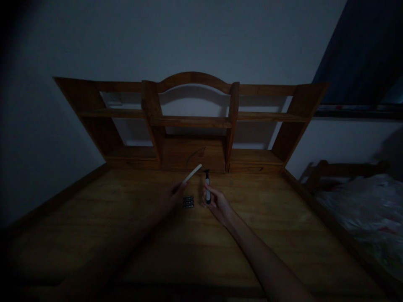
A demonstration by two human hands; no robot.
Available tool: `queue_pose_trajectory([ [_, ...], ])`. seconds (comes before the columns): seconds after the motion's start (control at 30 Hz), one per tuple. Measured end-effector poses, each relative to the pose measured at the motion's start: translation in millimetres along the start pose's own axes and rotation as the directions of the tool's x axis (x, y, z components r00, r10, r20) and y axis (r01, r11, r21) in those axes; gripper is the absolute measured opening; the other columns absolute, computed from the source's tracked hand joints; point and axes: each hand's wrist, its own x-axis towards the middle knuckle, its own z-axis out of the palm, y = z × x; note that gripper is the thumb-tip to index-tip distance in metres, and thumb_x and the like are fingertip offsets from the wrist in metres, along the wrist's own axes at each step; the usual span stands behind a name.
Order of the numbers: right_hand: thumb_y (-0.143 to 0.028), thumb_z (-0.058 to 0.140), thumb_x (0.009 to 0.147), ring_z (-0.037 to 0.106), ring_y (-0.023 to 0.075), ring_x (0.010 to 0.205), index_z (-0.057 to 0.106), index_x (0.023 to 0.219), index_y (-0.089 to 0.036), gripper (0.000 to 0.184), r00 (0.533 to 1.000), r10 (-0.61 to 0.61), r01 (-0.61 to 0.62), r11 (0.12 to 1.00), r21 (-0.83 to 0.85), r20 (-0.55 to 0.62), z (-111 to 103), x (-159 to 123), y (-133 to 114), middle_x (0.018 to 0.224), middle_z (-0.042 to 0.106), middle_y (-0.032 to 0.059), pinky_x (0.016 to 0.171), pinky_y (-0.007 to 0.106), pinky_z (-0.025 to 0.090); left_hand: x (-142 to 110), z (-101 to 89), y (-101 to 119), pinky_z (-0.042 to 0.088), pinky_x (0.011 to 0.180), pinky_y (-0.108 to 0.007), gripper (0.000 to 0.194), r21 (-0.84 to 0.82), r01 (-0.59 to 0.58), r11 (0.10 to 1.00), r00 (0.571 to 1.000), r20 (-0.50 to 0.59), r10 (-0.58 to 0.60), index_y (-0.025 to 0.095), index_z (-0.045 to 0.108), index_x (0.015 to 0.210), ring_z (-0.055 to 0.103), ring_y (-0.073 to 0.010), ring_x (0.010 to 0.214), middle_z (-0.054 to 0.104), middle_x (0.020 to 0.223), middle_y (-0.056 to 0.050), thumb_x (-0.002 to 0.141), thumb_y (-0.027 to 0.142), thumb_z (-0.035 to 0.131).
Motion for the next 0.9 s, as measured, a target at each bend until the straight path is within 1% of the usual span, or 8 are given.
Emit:
queue_pose_trajectory([
  [0.1,-0.040,0.060,0.082,0.022,0.0080,0.038,0.060,0.066,-0.018,0.028,1.000,0.006,-0.006,1.000,-0.010,-0.018,0,1,0,0.037,0.025,-0.0086,0.049,0.024,0.034,-2,2.3,2,0.046,0.081,-0.031,0.044,0.009,-0.027,1.000,1.000,0.010,0.027,0.020,0.065,0.107,0.062,-0.0216,0.091,0.069,0.101,-0.003,0.086,0.053,0.044],
  [0.27,-0.039,0.059,0.083,0.023,0.0082,0.037,0.060,0.067,-0.018,0.027,1.000,0.002,-0.002,1.000,0.005,0.000,-2,2,1,0.037,0.025,-0.0084,0.048,0.023,0.034,1,-0.2,-2,0.046,0.076,-0.030,0.046,0.053,0.035,0.998,0.997,-0.067,-0.032,0.019,0.066,0.101,0.062,-0.0207,0.084,0.069,0.092,-0.003,0.086,0.055,0.043],
  [0.33,-0.038,0.059,0.083,0.023,0.0084,0.037,0.060,0.067,-0.018,0.026,1.000,0.003,-0.003,1.000,0.012,0.011,-2,2,0,0.036,0.026,-0.0083,0.047,0.023,0.034,2,-1.4,-2,0.046,0.076,-0.029,0.046,0.033,0.021,0.999,0.997,-0.074,-0.019,0.019,0.066,0.102,0.062,-0.0199,0.085,0.069,0.093,-0.003,0.086,0.055,0.042],
  [0.5,-0.038,0.060,0.083,0.022,0.0077,0.037,0.060,0.067,-0.018,0.026,1.000,0.013,-0.013,1.000,0.026,-0.009,-1,1,0,0.037,0.027,-0.0086,0.047,0.023,0.034,0,3.1,-4,0.046,0.080,-0.031,0.045,0.038,-0.039,0.999,0.999,0.001,0.039,0.019,0.066,0.103,0.062,-0.0207,0.087,0.069,0.096,-0.004,0.086,0.054,0.043],
  [0.63,-0.036,0.060,0.082,0.026,0.0082,0.037,0.060,0.067,-0.019,0.023,0.998,0.028,-0.026,0.999,0.042,-0.060,-3,2,0,0.040,0.034,-0.0071,0.047,0.024,0.034,2,3.9,-10,0.047,0.079,-0.034,0.048,0.058,0.017,0.998,1.000,-0.024,-0.016,0.017,0.066,0.105,0.062,-0.0226,0.088,0.069,0.097,-0.005,0.085,0.055,0.044],
  [0.73,-0.037,0.059,0.084,0.024,0.0082,0.037,0.061,0.066,-0.018,0.026,1.000,0.015,-0.014,0.999,0.041,-0.022,-4,2,0,0.038,0.029,-0.0076,0.047,0.024,0.033,2,0.5,-9,0.047,0.078,-0.033,0.048,0.030,0.048,0.998,0.997,-0.066,-0.046,0.017,0.066,0.104,0.062,-0.0221,0.085,0.070,0.093,-0.005,0.085,0.055,0.043],
  [0.8,-0.037,0.059,0.084,0.024,0.0082,0.038,0.061,0.066,-0.017,0.026,1.000,0.005,-0.005,0.999,0.045,-0.008,-3,2,-1,0.039,0.030,-0.0073,0.047,0.024,0.033,1,-0.8,-5,0.047,0.078,-0.032,0.046,0.007,0.018,1.000,0.997,-0.070,-0.018,0.018,0.065,0.105,0.062,-0.0212,0.087,0.069,0.095,-0.004,0.086,0.053,0.042],
  [0.9,-0.037,0.060,0.083,0.027,0.0081,0.039,0.060,0.065,-0.017,0.027,1.000,0.016,-0.016,1.000,0.026,-0.022,-2,1,-1,0.042,0.034,-0.0064,0.047,0.024,0.034,-2,0.2,-1,0.047,0.080,-0.032,0.043,0.023,-0.042,0.999,0.999,-0.010,0.042,0.021,0.065,0.107,0.062,-0.0206,0.089,0.069,0.099,-0.003,0.086,0.052,0.043],
])
